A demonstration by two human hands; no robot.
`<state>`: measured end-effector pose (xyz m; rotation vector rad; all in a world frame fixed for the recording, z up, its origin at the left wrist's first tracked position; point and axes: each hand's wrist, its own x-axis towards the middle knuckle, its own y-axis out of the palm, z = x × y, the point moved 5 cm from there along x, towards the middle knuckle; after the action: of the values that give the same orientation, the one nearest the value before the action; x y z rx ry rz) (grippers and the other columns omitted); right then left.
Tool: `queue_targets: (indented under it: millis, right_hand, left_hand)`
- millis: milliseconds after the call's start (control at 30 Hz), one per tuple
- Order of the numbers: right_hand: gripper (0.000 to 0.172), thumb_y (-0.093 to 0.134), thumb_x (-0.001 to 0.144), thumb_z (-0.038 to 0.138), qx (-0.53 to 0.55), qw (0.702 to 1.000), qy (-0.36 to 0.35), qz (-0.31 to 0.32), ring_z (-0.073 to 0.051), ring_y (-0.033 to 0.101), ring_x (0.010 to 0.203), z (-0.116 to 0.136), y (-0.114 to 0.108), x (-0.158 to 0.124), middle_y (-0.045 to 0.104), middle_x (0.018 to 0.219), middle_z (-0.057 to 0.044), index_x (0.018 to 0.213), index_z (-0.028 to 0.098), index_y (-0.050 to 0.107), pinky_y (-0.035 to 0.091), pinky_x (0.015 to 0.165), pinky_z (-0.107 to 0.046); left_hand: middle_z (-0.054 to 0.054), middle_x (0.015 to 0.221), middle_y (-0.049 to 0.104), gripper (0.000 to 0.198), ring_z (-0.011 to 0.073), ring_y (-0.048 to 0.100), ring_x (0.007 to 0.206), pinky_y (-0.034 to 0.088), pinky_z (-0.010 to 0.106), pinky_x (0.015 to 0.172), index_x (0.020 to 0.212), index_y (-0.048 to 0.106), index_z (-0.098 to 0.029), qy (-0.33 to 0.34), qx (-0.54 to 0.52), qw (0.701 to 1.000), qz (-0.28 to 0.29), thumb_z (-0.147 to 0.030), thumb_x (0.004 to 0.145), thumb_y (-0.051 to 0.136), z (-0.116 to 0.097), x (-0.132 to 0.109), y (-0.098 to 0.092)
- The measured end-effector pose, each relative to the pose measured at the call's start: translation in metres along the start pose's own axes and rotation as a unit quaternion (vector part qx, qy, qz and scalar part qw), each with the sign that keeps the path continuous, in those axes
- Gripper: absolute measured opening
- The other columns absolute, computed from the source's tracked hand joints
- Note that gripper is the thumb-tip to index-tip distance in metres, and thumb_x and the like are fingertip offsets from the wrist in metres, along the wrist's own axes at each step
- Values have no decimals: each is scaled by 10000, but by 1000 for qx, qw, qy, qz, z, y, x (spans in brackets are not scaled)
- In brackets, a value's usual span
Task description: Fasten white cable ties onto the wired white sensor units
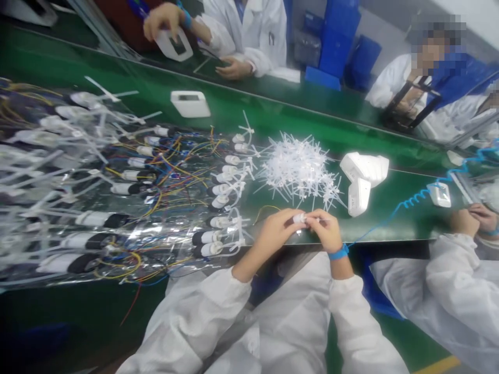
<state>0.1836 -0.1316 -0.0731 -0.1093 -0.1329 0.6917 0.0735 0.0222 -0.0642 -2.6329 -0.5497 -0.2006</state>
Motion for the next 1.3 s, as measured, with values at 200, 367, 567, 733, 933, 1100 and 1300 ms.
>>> queue_targets:
  millis: [200, 367, 567, 733, 933, 1100, 1300]
  right_hand:
    - [243, 861, 905, 460, 10, 1000, 6, -25, -143, 597, 567, -10, -3, 3, 737, 703, 2, 964, 227, 826, 475, 581, -287]
    - [287, 846, 901, 498, -9, 999, -6, -46, -149, 611, 578, -7, -4, 2, 745, 708, -5, 960, 219, 812, 494, 599, -292]
    - [261, 835, 922, 481, -53, 997, -20, -44, -180, 649, 673, 2, 1, -1, 750, 767, -15, 988, 229, 817, 539, 668, -317]
    - [210, 819, 965, 446, -81, 995, -49, -43, -186, 645, 697, 6, 2, -5, 743, 815, -23, 958, 237, 819, 526, 670, -329]
    - [177, 805, 993, 404, -105, 992, -65, -2, -193, 649, 706, 17, 4, -3, 751, 841, -36, 910, 251, 838, 526, 674, -346]
    - [209, 809, 989, 435, -105, 994, -27, -2, -181, 626, 678, 15, 4, -2, 732, 781, -23, 904, 247, 839, 505, 662, -336]
    - [412, 700, 1022, 609, 35, 999, 23, -32, -188, 646, 668, 1, 4, 0, 781, 864, -65, 1135, 228, 810, 463, 583, -315]
  left_hand:
    - [56, 1236, 816, 318, 252, 763, 1131, 575, 347, 1004, 1264, 784, -244, 2, 5, 1000, -17, -196, 950, 805, 7, 2, 5]
    - [55, 1178, 820, 234, 248, 764, 1067, 572, 348, 968, 1191, 781, -228, 12, 1, 1000, -10, -177, 962, 776, 4, 3, 2]
    - [35, 1120, 820, 141, 221, 760, 1019, 561, 312, 940, 1132, 789, -242, 29, -14, 999, -31, -203, 1005, 742, -2, -1, -1]
    - [25, 1074, 824, 147, 212, 762, 964, 567, 304, 919, 1135, 797, -255, 27, -12, 999, -23, -210, 1000, 761, 1, -3, 0]
    - [29, 1083, 833, 161, 220, 765, 978, 567, 313, 904, 1119, 797, -240, 20, -16, 1000, -5, -159, 980, 783, 7, -2, 0]
    - [38, 1088, 829, 188, 231, 766, 1007, 580, 322, 913, 1158, 798, -255, 12, -3, 1000, -10, -178, 987, 781, 6, -3, 2]
    - [43, 1161, 819, 195, 232, 768, 1054, 588, 319, 926, 1222, 773, -265, -17, -23, 998, -60, -238, 1037, 720, 2, -1, -1]
